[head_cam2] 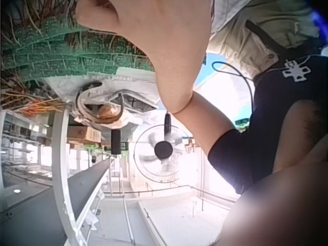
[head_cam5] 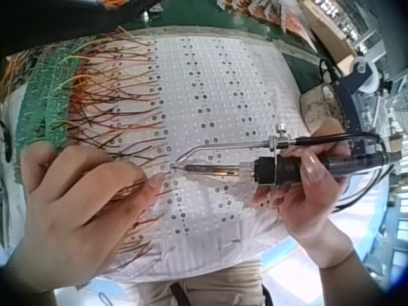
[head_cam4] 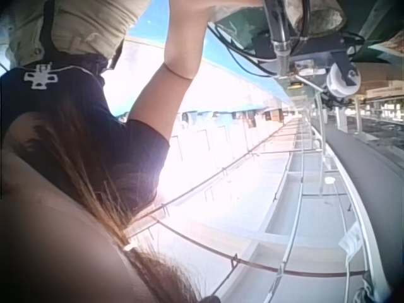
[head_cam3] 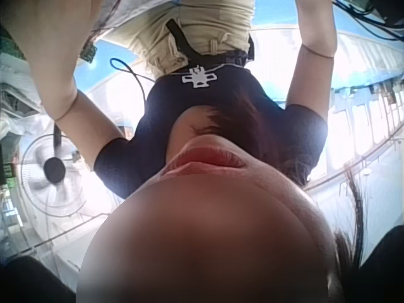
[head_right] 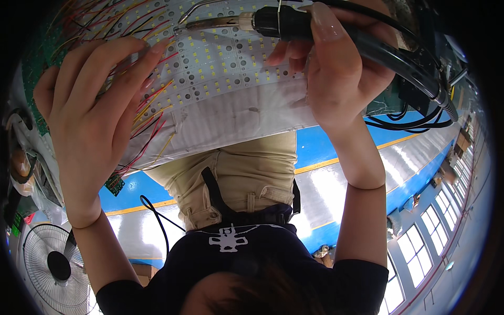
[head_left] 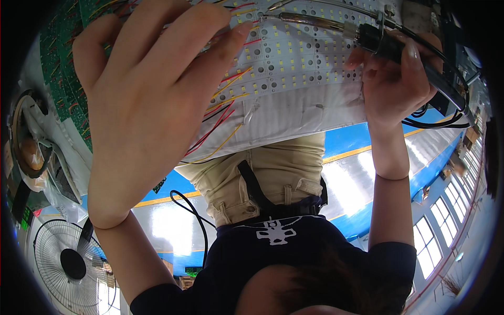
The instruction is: The person solders colored wires onto individual LEDs on a large LED circuit board using a soldering iron and solder.
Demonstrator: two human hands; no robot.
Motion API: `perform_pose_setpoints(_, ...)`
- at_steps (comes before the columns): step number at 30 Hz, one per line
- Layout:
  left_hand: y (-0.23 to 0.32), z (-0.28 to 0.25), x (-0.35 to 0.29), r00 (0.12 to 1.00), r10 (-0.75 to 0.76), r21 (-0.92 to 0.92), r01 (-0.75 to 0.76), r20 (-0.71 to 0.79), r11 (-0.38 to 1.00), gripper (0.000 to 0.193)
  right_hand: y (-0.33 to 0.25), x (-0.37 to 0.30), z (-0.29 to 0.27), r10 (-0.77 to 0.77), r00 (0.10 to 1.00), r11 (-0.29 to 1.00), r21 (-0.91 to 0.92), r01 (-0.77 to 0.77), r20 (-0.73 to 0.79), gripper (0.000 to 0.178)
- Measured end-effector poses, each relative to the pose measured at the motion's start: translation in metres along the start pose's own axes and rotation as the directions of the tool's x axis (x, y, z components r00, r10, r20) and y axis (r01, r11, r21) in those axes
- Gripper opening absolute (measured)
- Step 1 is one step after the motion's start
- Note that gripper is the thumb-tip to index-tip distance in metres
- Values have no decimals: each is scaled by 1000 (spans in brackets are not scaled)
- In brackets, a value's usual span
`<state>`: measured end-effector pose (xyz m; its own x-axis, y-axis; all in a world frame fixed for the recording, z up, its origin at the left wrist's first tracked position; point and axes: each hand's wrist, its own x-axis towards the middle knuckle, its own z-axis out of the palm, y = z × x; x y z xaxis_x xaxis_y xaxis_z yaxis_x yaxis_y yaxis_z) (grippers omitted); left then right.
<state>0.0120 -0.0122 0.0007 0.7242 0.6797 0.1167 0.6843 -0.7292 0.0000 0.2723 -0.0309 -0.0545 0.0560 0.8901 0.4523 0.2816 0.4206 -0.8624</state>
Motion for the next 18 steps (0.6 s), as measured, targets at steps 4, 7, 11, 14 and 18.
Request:
perform_pose_setpoints(4,-1,-1,0,1000,4,-8,-4,6,1000,33,10,2,-9,-325,928,802,-467,373,185,16)
perform_pose_setpoints(7,-1,-1,1,1000,10,-4,-10,2,1000,32,19,7,-22,-485,808,558,-593,581,335,31)
perform_pose_setpoints(11,-1,-1,1,1000,11,-9,-12,-7,1000,32,20,5,-26,-471,823,592,-577,562,318,37)
perform_pose_setpoints(14,-1,0,0,1000,5,-9,-5,-1,1000,32,13,9,-21,-508,734,433,-603,670,452,34)
perform_pose_setpoints(18,-1,0,1,1000,12,-5,-12,-9,1000,32,4,7,-16,-237,962,890,-367,272,137,28)
